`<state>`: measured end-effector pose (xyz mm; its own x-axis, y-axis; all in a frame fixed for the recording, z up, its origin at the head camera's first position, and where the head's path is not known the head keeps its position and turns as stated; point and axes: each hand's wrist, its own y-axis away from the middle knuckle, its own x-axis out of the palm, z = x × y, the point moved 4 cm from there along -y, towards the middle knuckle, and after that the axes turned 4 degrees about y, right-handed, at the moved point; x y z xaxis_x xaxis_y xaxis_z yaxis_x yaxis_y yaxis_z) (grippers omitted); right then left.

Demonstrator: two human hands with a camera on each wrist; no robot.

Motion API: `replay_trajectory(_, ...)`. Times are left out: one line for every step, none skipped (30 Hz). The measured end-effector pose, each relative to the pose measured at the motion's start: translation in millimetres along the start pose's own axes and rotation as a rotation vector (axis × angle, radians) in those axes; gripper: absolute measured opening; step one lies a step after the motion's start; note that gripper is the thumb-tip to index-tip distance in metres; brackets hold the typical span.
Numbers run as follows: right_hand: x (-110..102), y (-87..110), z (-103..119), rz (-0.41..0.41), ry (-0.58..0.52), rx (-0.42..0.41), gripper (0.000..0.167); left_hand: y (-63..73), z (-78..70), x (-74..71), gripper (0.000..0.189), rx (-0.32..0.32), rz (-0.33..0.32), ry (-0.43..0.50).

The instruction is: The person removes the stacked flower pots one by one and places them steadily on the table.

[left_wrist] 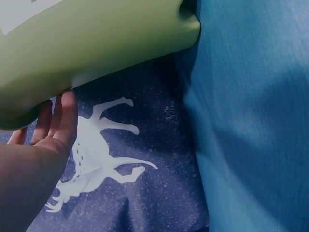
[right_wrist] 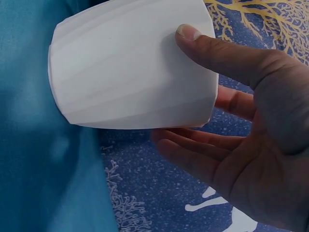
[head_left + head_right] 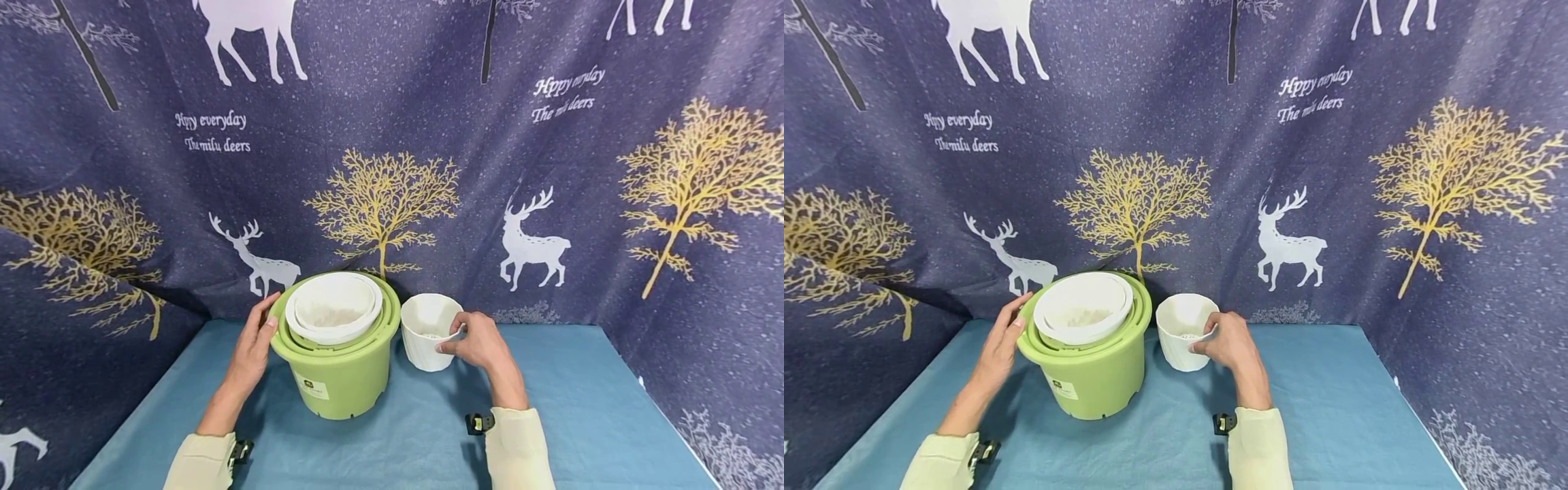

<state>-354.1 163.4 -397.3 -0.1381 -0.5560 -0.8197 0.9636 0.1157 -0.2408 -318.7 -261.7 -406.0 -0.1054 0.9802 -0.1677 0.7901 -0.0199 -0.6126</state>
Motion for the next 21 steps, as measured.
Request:
replay_trajectory(-0.5, 0.1, 0.3, 0.000, 0.001, 0.000, 0.033, 0.2, 0.0, 0.0, 0.047, -0.001, 0.001, 0.001)
replay_trajectory(-1.1, 0.2, 0.3, 0.000, 0.002, 0.000, 0.033, 0.4, 0.0, 0.0, 0.048, -0.002, 0.003, 0.004)
replay_trajectory(-1.9, 0.5, 0.5, -0.001, 0.001, 0.000, 0.032, 0.7, 0.0, 0.1, 0.048, -0.003, 0.004, 0.007)
replay_trajectory(-2.9, 1.1, 1.0, -0.003, 0.000, 0.001, 0.032, 0.9, 0.0, 0.2, 0.048, -0.003, 0.006, 0.013)
replay_trajectory(-4.0, 1.3, 1.6, -0.007, 0.001, 0.000, 0.032, 1.1, 0.1, 0.3, 0.048, -0.004, 0.008, 0.019)
replay_trajectory(-5.3, 1.7, 2.3, -0.013, 0.003, -0.004, 0.032, 1.2, 0.1, 0.4, 0.048, -0.003, 0.009, 0.025)
replay_trajectory(-6.8, 2.3, 3.4, -0.019, 0.004, -0.009, 0.033, 1.2, 0.2, 0.4, 0.048, -0.001, 0.009, 0.031)
replay_trajectory(-8.6, 3.0, 4.9, -0.025, 0.005, -0.015, 0.034, 1.1, 0.3, 0.5, 0.048, 0.000, 0.009, 0.035)
replay_trajectory(-10.3, 3.7, 6.4, -0.032, 0.009, -0.022, 0.035, 1.1, 0.4, 0.5, 0.048, 0.001, 0.008, 0.037)
replay_trajectory(-12.0, 4.5, 7.9, -0.039, 0.017, -0.033, 0.036, 0.9, 0.5, 0.5, 0.048, 0.003, 0.007, 0.038)
replay_trajectory(-13.6, 5.0, 9.3, -0.046, 0.022, -0.043, 0.037, 0.7, 0.4, 0.5, 0.048, 0.005, 0.006, 0.037)
replay_trajectory(-15.2, 5.9, 10.7, -0.052, 0.028, -0.050, 0.037, 0.6, 0.4, 0.6, 0.048, 0.005, 0.005, 0.034)
replay_trajectory(-16.9, 6.8, 12.3, -0.058, 0.033, -0.056, 0.037, 0.5, 0.4, 0.7, 0.048, 0.005, 0.006, 0.033)
replay_trajectory(-18.6, 7.5, 13.8, -0.066, 0.037, -0.063, 0.037, 0.4, 0.2, 0.8, 0.048, 0.004, 0.006, 0.030)
replay_trajectory(-20.2, 8.1, 15.2, -0.074, 0.041, -0.069, 0.036, 0.3, 0.0, 0.9, 0.048, 0.003, 0.007, 0.025)
replay_trajectory(-21.9, 9.0, 16.7, -0.080, 0.044, -0.075, 0.036, 0.3, -0.1, 1.0, 0.048, 0.002, 0.007, 0.023)
replay_trajectory(-23.8, 9.7, 18.5, -0.086, 0.043, -0.079, 0.035, 0.3, -0.4, 1.1, 0.048, 0.000, 0.007, 0.020)
replay_trajectory(-25.7, 10.4, 20.0, -0.092, 0.041, -0.082, 0.035, 0.4, -0.4, 1.2, 0.048, -0.002, 0.008, 0.018)
replay_trajectory(-27.5, 11.0, 21.7, -0.100, 0.041, -0.092, 0.035, 0.5, -0.5, 1.3, 0.048, -0.004, 0.008, 0.015)
replay_trajectory(-29.0, 11.3, 23.0, -0.105, 0.041, -0.100, 0.035, 0.6, -0.6, 1.3, 0.048, -0.004, 0.007, 0.012)
replay_trajectory(-30.3, 11.7, 24.3, -0.110, 0.042, -0.108, 0.035, 0.8, -0.7, 1.4, 0.048, -0.004, 0.008, 0.012)
